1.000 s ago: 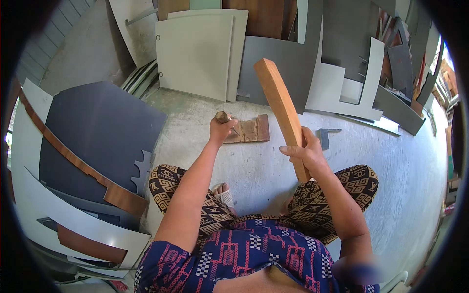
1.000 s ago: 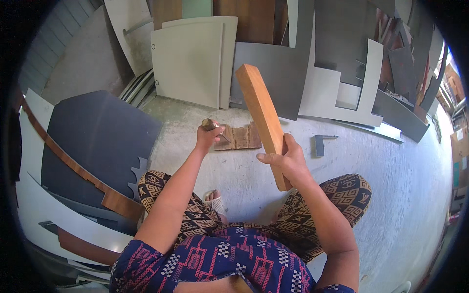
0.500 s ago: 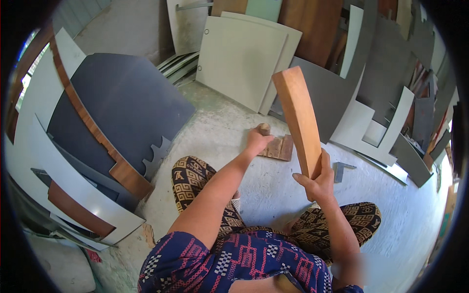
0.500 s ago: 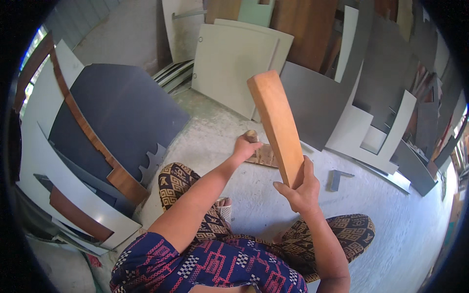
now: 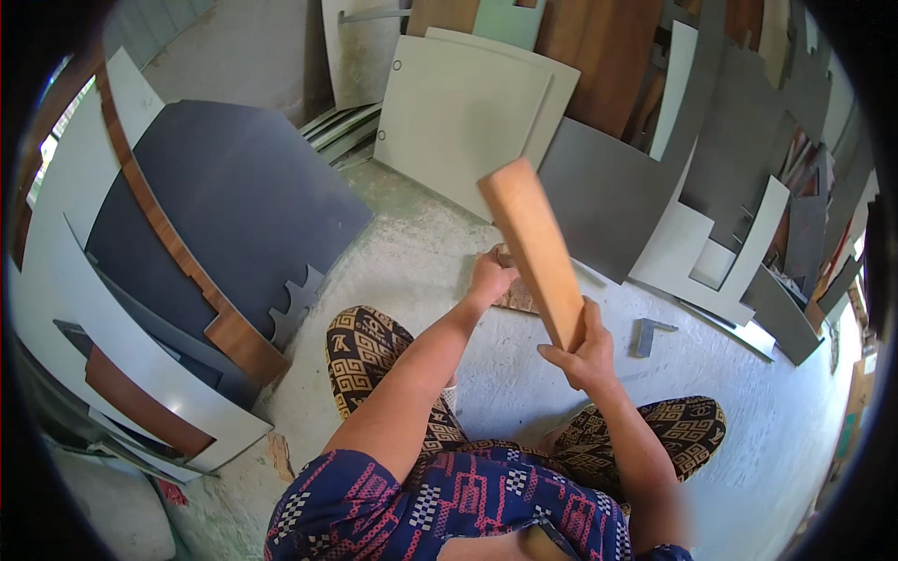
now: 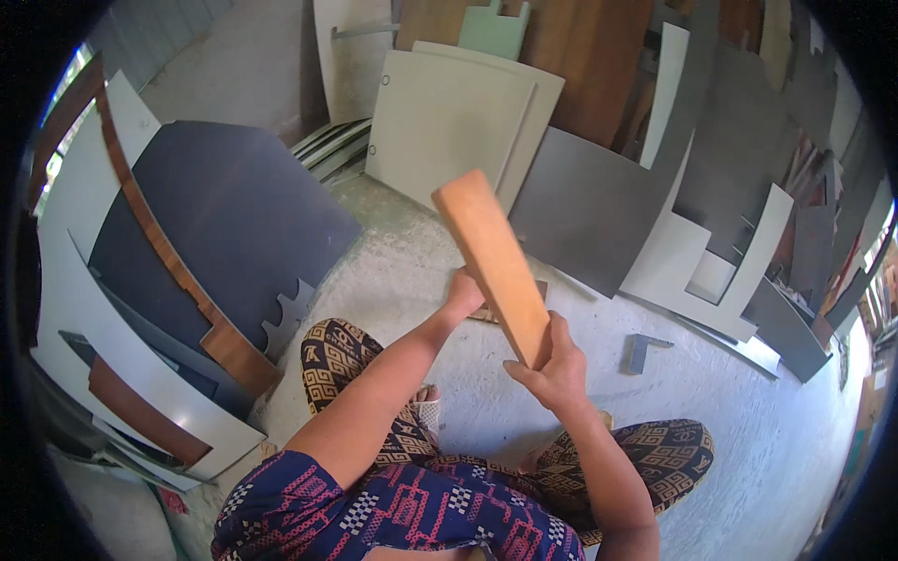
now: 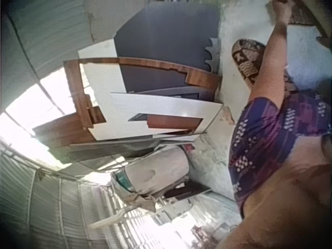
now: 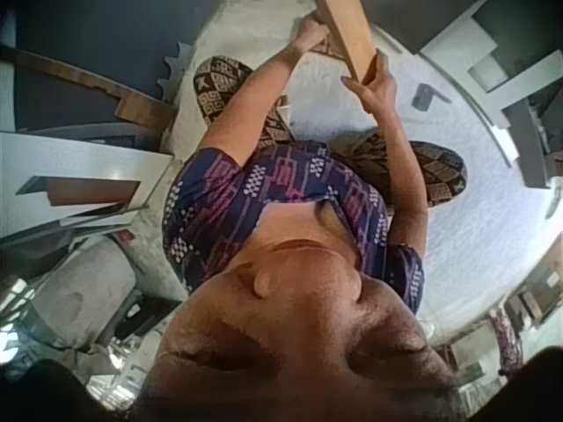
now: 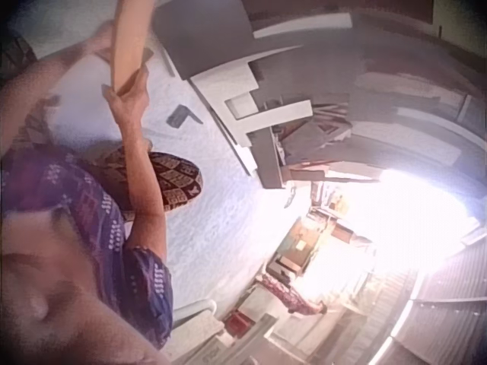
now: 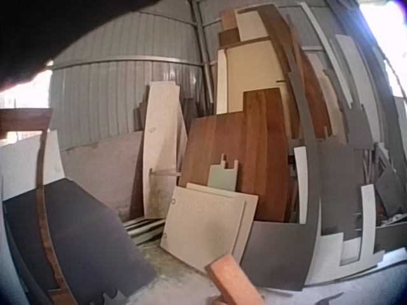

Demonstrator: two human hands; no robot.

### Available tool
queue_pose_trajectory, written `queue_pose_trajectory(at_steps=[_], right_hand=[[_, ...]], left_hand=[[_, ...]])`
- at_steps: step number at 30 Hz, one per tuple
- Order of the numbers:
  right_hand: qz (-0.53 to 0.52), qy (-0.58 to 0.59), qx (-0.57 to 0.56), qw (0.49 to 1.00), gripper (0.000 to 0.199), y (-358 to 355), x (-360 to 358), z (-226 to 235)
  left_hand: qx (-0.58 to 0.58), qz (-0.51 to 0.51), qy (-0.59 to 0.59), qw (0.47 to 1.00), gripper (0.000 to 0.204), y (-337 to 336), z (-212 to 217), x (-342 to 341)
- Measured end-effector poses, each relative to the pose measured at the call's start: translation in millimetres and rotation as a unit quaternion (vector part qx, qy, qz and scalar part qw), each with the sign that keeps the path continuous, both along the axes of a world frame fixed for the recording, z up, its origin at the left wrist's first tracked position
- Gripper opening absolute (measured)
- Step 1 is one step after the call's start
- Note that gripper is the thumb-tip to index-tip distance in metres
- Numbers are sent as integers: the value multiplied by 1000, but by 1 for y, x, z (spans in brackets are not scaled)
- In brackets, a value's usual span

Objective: Using a chisel to carve or shave a piece of wood.

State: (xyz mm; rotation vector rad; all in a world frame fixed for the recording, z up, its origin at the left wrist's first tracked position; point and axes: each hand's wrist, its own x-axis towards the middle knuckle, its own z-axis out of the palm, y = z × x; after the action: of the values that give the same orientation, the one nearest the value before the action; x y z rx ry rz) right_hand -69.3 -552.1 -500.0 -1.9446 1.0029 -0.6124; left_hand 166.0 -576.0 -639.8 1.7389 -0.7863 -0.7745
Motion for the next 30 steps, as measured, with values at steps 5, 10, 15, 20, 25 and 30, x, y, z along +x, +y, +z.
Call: queue_pose_trajectory(at_steps=[5, 10, 15, 20, 25, 30], right_hand=[[34, 242, 1, 970, 81, -8, -5, -13], [-57, -52, 97, 992, 82, -11, -7, 18], [-90, -68, 127, 985, 86, -21, -15, 28], [-84, -12, 91, 992, 90, -16, -17, 16], [-51, -41, 4, 998, 87, -8, -17, 17], [22, 234, 45, 971, 82, -15, -10, -6]], left_hand=[[-167, -23, -139, 976, 19, 0, -42, 21], [-22, 6, 49, 999, 27, -7, -31, 21], [-45, -8, 48, 998, 23, -9, -41, 28], [-19, -10, 30, 999, 28, -11, -37, 24], [-45, -27, -27, 998, 28, -9, -13, 1], [-126, -26, -5, 992, 23, -6, -20, 9]])
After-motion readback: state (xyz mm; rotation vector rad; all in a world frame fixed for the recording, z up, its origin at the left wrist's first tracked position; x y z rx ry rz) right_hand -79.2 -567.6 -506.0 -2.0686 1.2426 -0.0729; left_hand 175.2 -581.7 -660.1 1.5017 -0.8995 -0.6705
